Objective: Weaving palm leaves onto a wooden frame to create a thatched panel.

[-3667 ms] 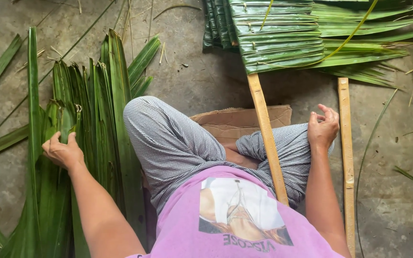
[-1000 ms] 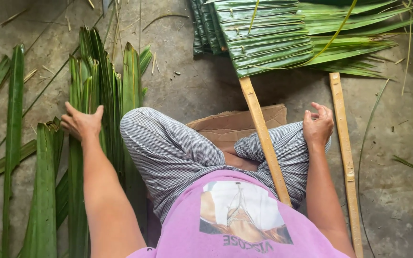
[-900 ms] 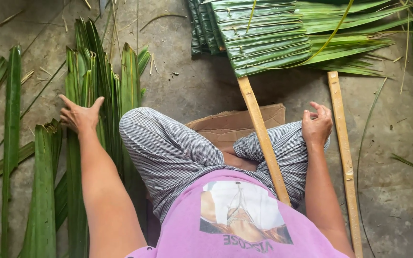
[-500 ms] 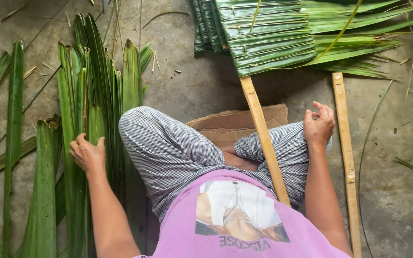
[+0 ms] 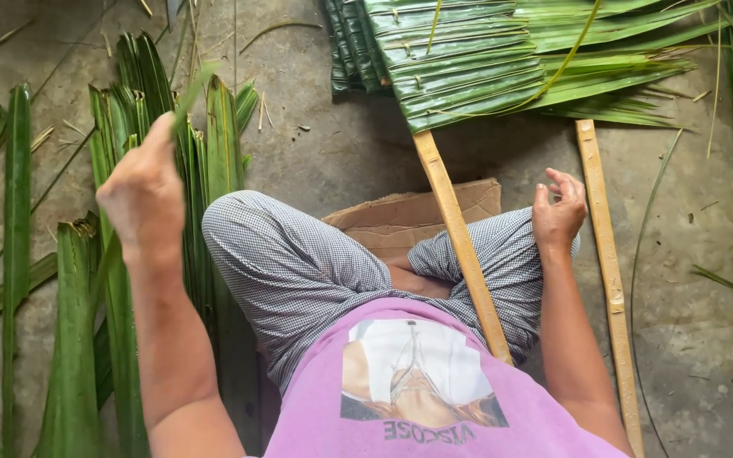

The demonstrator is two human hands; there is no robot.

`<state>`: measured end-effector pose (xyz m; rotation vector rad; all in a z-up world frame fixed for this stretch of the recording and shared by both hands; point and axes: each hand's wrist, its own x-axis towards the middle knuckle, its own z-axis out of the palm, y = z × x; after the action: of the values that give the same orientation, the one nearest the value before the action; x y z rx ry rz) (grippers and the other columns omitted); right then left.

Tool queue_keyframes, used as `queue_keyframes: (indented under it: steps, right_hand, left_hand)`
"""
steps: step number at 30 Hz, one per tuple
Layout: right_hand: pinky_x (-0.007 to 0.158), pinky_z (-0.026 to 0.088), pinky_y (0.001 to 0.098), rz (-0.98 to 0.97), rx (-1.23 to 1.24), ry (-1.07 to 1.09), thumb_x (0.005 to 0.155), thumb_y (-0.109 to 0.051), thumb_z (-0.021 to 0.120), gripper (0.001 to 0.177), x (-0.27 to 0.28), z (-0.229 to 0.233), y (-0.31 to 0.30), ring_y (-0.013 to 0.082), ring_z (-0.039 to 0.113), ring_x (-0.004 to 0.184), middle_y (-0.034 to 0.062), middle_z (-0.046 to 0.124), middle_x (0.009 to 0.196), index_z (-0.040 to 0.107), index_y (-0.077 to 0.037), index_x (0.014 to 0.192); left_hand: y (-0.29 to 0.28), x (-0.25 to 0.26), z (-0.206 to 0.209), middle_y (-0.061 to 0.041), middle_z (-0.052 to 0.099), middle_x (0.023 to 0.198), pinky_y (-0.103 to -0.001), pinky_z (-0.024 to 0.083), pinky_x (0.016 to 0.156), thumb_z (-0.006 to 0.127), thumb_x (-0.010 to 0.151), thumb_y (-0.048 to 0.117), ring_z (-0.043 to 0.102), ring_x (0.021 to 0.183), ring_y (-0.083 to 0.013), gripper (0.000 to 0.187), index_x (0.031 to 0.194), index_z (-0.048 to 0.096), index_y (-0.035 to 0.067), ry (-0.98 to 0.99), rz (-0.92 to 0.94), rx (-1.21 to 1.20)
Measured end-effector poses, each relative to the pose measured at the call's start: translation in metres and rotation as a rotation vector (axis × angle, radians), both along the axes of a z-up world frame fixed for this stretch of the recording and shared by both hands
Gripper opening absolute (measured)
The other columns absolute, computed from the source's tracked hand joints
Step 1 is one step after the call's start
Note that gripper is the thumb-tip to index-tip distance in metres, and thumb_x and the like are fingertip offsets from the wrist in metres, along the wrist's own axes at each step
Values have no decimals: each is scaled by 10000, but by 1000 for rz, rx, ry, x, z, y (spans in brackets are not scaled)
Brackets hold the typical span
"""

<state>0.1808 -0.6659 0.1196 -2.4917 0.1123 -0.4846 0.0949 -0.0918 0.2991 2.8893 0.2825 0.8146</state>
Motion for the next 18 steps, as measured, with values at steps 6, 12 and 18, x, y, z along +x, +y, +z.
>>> queue_keyframes:
  steps: [6,12,18]
  right_hand:
    - [893,563,341,173,305,30,950,6,726,307,-22,71,69,275,705,1037,116,664,1194,757,-129,1224]
    - [834,627,343,594,997,570,829,13,794,396,-55,82,151,203,757,892,155,754,1015,738,-12,1220]
    - [804,598,398,690,1186,428,701,-49,887,497,-47,42,162,199,675,980,160,685,1042,709,-48,1164]
  left_hand:
    - [-98,53,35,43,583,726,-302,497,601,655,924,148,610,616,-151,448,1301,715,383,-51,-297,495]
    - [-213,48,35,-76,602,764,-397,467,633,667,812,161,634,643,-274,562,1361,663,284,104,-747,214]
    - [-288,32,-41,-297,682,1095,-572,520,977,590,959,118,719,1024,-472,390,1333,661,204,-192,-854,65]
